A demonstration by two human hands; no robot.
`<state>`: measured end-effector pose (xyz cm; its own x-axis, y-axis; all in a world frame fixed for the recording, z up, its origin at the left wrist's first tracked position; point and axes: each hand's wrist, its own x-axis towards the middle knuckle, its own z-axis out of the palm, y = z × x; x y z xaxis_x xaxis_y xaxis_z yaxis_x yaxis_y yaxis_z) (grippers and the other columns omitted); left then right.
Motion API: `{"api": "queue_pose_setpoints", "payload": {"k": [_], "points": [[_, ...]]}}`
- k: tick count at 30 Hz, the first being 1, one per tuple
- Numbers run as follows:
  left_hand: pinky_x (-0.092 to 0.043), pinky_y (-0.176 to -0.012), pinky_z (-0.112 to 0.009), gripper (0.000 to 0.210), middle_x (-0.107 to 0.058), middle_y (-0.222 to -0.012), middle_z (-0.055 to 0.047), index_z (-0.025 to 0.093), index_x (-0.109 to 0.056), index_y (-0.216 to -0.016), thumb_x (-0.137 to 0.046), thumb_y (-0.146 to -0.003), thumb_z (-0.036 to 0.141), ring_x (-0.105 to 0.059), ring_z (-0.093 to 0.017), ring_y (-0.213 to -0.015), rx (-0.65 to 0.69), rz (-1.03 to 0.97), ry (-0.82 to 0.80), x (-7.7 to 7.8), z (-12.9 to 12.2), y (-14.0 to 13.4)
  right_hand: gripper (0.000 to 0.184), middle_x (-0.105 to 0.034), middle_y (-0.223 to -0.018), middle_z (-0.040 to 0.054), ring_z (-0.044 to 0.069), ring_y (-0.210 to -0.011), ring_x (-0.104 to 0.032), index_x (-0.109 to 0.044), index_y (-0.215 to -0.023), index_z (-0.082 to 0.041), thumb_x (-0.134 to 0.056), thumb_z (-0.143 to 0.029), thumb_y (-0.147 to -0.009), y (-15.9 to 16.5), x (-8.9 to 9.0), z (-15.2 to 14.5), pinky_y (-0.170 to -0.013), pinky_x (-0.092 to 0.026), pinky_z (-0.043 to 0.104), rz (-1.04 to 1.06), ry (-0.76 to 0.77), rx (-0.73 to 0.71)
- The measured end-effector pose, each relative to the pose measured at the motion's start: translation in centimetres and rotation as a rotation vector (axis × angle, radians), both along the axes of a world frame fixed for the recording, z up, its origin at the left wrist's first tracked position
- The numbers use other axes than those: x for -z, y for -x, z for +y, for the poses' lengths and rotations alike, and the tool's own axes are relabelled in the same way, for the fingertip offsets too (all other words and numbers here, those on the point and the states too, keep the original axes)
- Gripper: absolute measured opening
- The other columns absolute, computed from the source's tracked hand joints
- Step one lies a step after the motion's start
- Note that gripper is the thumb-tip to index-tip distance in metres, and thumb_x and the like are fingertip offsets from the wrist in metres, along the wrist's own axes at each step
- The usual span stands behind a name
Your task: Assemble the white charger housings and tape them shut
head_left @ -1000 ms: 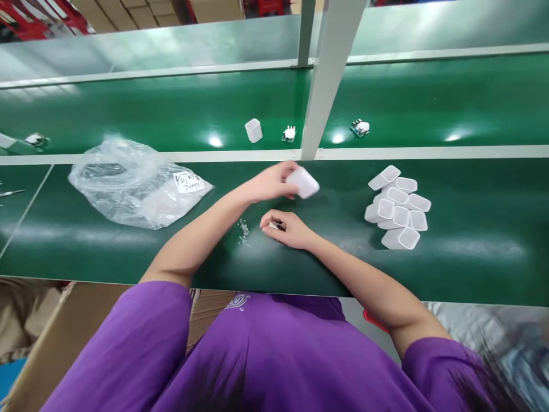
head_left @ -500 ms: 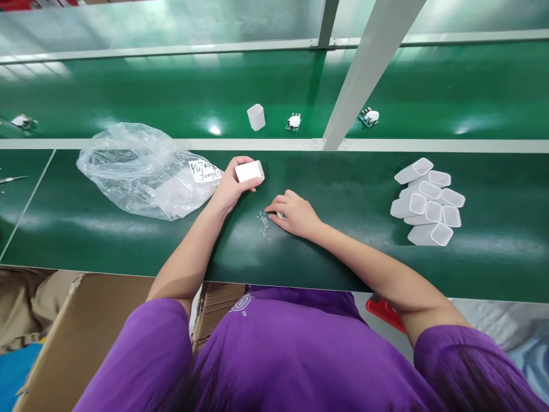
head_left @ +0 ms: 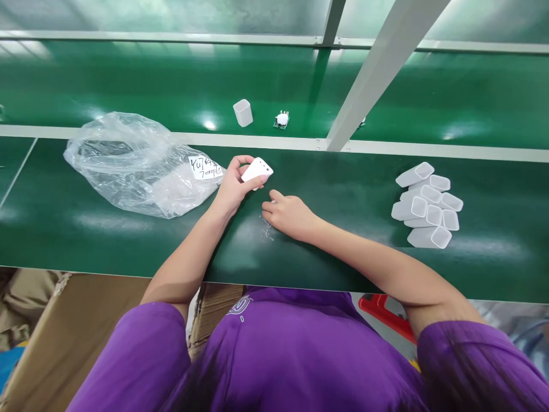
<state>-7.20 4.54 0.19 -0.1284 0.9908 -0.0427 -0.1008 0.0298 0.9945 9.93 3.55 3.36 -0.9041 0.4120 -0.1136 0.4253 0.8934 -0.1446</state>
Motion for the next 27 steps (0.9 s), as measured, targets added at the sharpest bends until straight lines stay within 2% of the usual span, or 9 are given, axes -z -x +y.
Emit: {"api": "queue_pose_setpoints", "payload": {"k": [5, 8, 10, 15, 17, 19, 23, 27], "points": [[-0.052, -0.064, -0.025, 0.064, -0.067, -0.088, 0.000, 0.023, -0.052, -0.100, -0.089, -0.056, 0.051, -0.066, -0.015, -0.077, -0.083, 0.020, 0.000, 0.5, 0.4, 0.4, 0.029, -0.070, -0.103, 0.0111, 0.025, -0.102, -0.047, -0.073, -0.100, -0.013, -0.043, -0.013, -0.102, -0.2, -0.1, 0.8, -0.052, -0.023, 0.032, -0.040, 0.058, 0.035], [-0.050, -0.061, -0.026, 0.061, -0.065, -0.087, -0.002, 0.022, -0.053, -0.101, -0.084, -0.063, 0.059, -0.065, -0.018, -0.078, -0.081, 0.041, 0.000, 0.8, 0.5, 0.7, 0.029, -0.069, -0.104, 0.0106, 0.025, -0.103, -0.046, -0.072, -0.100, -0.014, -0.043, -0.013, -0.102, -0.1, 0.1, 0.9, -0.051, -0.023, 0.032, -0.029, 0.058, 0.030], [-0.047, -0.056, -0.025, 0.057, -0.064, -0.085, -0.002, 0.021, -0.053, -0.100, -0.083, -0.068, 0.058, -0.065, -0.018, -0.077, -0.072, 0.024, 0.015, 0.6, 0.6, 0.7, 0.032, -0.069, -0.101, 0.0107, 0.024, -0.102, -0.045, -0.072, -0.097, -0.014, -0.041, -0.012, -0.103, 0.0, 0.3, 0.8, -0.052, -0.022, 0.032, -0.013, 0.040, 0.016], [-0.048, -0.052, -0.018, 0.031, -0.068, -0.081, -0.001, 0.018, -0.058, -0.094, -0.076, -0.082, 0.040, -0.062, -0.010, -0.063, -0.100, -0.148, 0.122, -0.9, 0.1, -0.3, 0.042, -0.068, -0.091, 0.0106, 0.023, -0.097, -0.046, -0.071, -0.090, -0.013, -0.032, -0.002, -0.101, 0.2, 0.9, 0.7, -0.054, -0.022, 0.033, 0.036, -0.032, -0.027], [-0.052, -0.056, -0.017, 0.028, -0.071, -0.085, -0.003, 0.016, -0.060, -0.094, -0.070, -0.088, 0.041, -0.064, -0.009, -0.063, -0.083, -0.232, 0.166, -1.6, -0.2, -0.9, 0.038, -0.069, -0.093, 0.0102, 0.023, -0.096, -0.046, -0.071, -0.091, -0.013, -0.036, -0.006, -0.102, 0.0, 1.3, 0.7, -0.055, -0.024, 0.033, 0.061, -0.046, -0.009], [-0.055, -0.061, -0.019, 0.035, -0.073, -0.087, -0.005, 0.014, -0.062, -0.097, -0.063, -0.092, 0.048, -0.067, -0.010, -0.066, -0.045, -0.304, 0.207, -2.0, -0.5, -1.3, 0.032, -0.070, -0.097, 0.0099, 0.023, -0.094, -0.046, -0.071, -0.093, -0.013, -0.041, -0.013, -0.103, -0.3, 1.9, 0.7, -0.056, -0.026, 0.033, 0.098, -0.042, 0.020], [-0.054, -0.058, -0.021, 0.049, -0.075, -0.088, -0.010, 0.012, -0.064, -0.101, -0.052, -0.096, 0.059, -0.068, -0.013, -0.065, 0.001, -0.369, 0.267, -2.3, -0.8, -1.8, 0.025, -0.070, -0.098, 0.0096, 0.023, -0.093, -0.048, -0.071, -0.096, -0.015, -0.047, -0.022, -0.103, -1.4, 3.3, 0.7, -0.057, -0.032, 0.032, 0.268, 0.054, 0.120], [-0.051, -0.053, -0.021, 0.054, -0.075, -0.084, -0.012, 0.010, -0.065, -0.099, -0.041, -0.099, 0.059, -0.067, -0.014, -0.059, 0.050, -0.402, 0.299, -2.5, -1.0, -2.3, 0.015, -0.070, -0.090, 0.0044, 0.017, -0.082, -0.053, -0.067, -0.090, -0.017, -0.057, -0.024, -0.098, -3.3, 4.2, 1.0, -0.067, -0.042, 0.030, 0.665, 0.286, 0.285]]}}
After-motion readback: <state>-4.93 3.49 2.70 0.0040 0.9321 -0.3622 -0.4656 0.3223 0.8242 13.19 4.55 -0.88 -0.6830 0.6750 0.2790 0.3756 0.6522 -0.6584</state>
